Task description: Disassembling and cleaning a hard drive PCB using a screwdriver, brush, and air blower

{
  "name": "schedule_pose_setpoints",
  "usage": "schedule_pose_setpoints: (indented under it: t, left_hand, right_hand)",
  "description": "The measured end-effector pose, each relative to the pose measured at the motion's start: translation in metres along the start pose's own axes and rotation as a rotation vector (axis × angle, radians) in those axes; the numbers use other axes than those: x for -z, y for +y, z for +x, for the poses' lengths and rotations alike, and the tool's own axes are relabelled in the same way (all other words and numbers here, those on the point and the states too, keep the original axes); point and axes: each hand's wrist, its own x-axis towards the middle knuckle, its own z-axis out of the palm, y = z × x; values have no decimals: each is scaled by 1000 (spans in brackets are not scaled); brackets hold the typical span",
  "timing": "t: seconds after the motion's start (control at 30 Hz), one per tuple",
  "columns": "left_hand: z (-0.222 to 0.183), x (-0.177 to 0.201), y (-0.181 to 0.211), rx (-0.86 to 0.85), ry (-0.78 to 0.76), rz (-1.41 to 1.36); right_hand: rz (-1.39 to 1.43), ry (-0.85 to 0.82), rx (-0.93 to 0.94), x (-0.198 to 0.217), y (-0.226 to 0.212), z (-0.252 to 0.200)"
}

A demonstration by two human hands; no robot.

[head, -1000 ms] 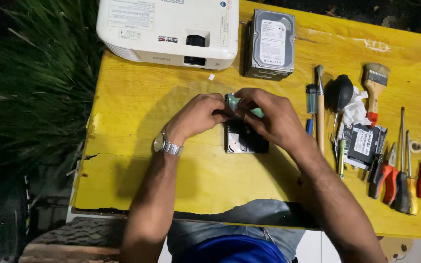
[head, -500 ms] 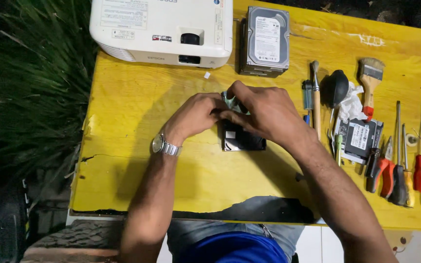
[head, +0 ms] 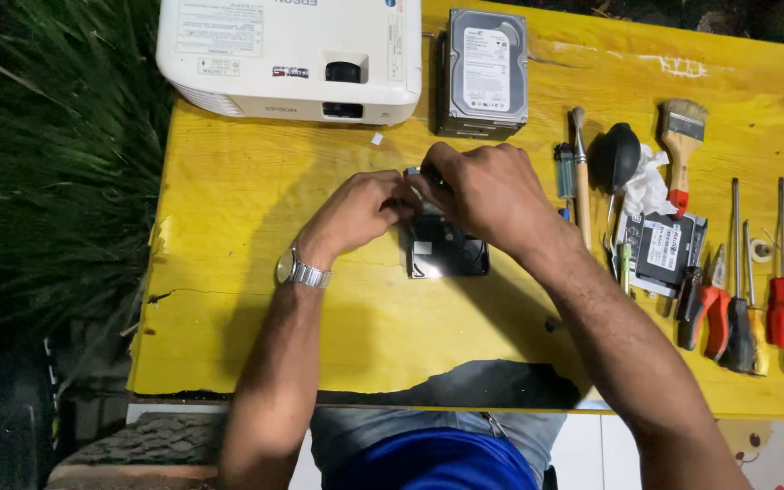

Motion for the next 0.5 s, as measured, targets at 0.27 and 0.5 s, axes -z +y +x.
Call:
schedule_pose_setpoints:
  t: [0.27,0.5]
  left_hand:
    - [-7,-3,3,-42,23,89]
    - [-8,-8,0,-100,57,250]
  right_hand:
    - [50,71,30,-10,4,3]
    - [-72,177,-48,-13,-2,-2]
